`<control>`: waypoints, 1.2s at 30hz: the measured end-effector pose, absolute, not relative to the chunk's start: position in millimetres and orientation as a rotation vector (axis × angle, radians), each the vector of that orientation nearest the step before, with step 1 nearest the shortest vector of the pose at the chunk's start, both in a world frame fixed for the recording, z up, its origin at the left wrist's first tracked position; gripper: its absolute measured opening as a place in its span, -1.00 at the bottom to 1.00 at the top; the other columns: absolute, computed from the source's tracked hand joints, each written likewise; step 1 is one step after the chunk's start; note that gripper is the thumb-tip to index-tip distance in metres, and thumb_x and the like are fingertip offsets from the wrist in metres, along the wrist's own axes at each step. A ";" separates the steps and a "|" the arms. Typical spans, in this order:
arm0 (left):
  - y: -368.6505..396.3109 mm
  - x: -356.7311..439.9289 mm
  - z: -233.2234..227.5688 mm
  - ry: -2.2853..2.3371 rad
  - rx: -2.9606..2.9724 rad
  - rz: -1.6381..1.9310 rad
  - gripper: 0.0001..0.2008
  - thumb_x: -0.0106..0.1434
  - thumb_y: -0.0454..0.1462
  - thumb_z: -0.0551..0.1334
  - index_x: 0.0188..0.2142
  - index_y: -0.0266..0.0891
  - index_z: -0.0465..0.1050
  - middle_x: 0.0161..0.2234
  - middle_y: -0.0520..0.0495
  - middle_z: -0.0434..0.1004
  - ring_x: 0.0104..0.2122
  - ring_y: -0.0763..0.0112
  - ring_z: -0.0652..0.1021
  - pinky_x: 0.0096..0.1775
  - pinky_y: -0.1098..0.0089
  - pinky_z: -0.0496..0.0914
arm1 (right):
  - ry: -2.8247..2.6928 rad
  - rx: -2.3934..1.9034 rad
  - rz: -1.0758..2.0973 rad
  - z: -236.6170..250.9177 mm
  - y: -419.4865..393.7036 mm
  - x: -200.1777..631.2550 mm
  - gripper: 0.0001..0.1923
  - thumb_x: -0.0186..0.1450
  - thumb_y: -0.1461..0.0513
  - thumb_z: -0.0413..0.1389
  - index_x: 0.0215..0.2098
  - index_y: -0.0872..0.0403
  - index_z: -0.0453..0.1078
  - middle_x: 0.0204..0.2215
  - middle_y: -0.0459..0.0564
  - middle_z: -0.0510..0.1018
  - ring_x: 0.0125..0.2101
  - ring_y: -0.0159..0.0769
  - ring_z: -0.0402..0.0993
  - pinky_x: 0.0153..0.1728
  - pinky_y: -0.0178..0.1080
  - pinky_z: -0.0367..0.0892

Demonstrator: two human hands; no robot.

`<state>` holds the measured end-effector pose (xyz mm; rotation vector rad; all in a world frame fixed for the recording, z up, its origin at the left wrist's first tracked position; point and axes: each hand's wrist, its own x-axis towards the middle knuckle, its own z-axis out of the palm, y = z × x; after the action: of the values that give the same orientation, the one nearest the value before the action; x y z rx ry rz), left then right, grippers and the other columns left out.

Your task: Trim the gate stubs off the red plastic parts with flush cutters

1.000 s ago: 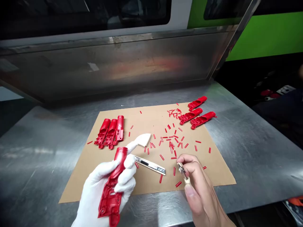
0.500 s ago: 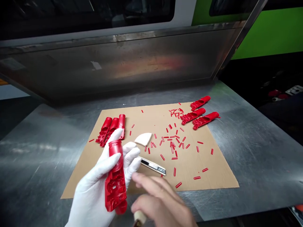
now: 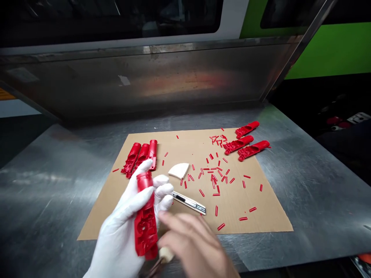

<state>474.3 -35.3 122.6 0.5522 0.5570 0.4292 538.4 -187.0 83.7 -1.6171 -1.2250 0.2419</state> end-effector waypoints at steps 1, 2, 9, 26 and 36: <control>-34.0 473.8 124.5 0.559 0.513 0.424 -0.43 0.30 -0.44 0.24 0.26 -0.04 0.31 -0.14 -0.13 0.54 -0.18 0.33 0.63 -0.10 0.34 0.57 | -1.117 -1.531 0.254 80.0 -191.5 544.9 -0.65 0.49 -0.02 -0.01 0.05 -0.03 0.43 0.03 0.12 0.56 0.01 -0.04 0.52 -0.02 -0.14 0.49; -32.3 473.5 126.7 0.567 0.466 0.412 -0.45 0.30 -0.45 0.23 0.24 -0.05 0.33 -0.15 -0.14 0.55 -0.20 0.33 0.64 -0.10 0.32 0.58 | -1.001 -1.450 0.261 75.6 -196.7 551.7 -0.58 0.49 -0.08 -0.05 0.10 -0.04 0.40 0.00 0.11 0.56 0.02 -0.02 0.51 0.00 -0.11 0.48; -24.8 474.4 137.6 0.631 0.281 0.339 -0.54 0.28 -0.42 0.26 0.17 -0.15 0.45 -0.22 -0.21 0.60 -0.30 0.30 0.68 -0.22 0.32 0.62 | -0.846 -1.674 0.367 74.7 -230.8 583.4 -0.53 0.53 -0.07 -0.18 0.21 -0.10 0.34 0.08 0.04 0.46 0.08 -0.08 0.45 0.02 -0.20 0.47; -33.2 476.8 131.0 0.601 0.549 0.365 -0.59 0.38 -0.29 0.22 0.21 -0.05 0.36 -0.13 -0.14 0.59 -0.07 0.23 0.63 -0.05 0.33 0.55 | -2.104 -2.168 -0.637 169.1 -171.5 587.0 -0.64 0.41 0.05 0.00 -0.15 0.07 0.56 -0.24 0.12 0.53 -0.29 0.03 0.37 -0.32 0.00 0.21; -31.1 478.1 133.8 0.624 0.629 0.388 -0.60 0.35 -0.34 0.24 0.16 -0.12 0.37 -0.03 -0.14 0.59 -0.02 0.15 0.61 0.07 0.19 0.50 | -2.185 -2.202 -0.613 173.3 -161.8 580.3 -0.82 0.27 0.23 0.05 -0.29 0.03 0.50 -0.37 0.07 0.47 -0.40 -0.02 0.32 -0.45 -0.08 0.03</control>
<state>478.1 -31.1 133.8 0.6294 0.6238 0.3876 580.3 -161.8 173.3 -2.2025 -2.1853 -0.6131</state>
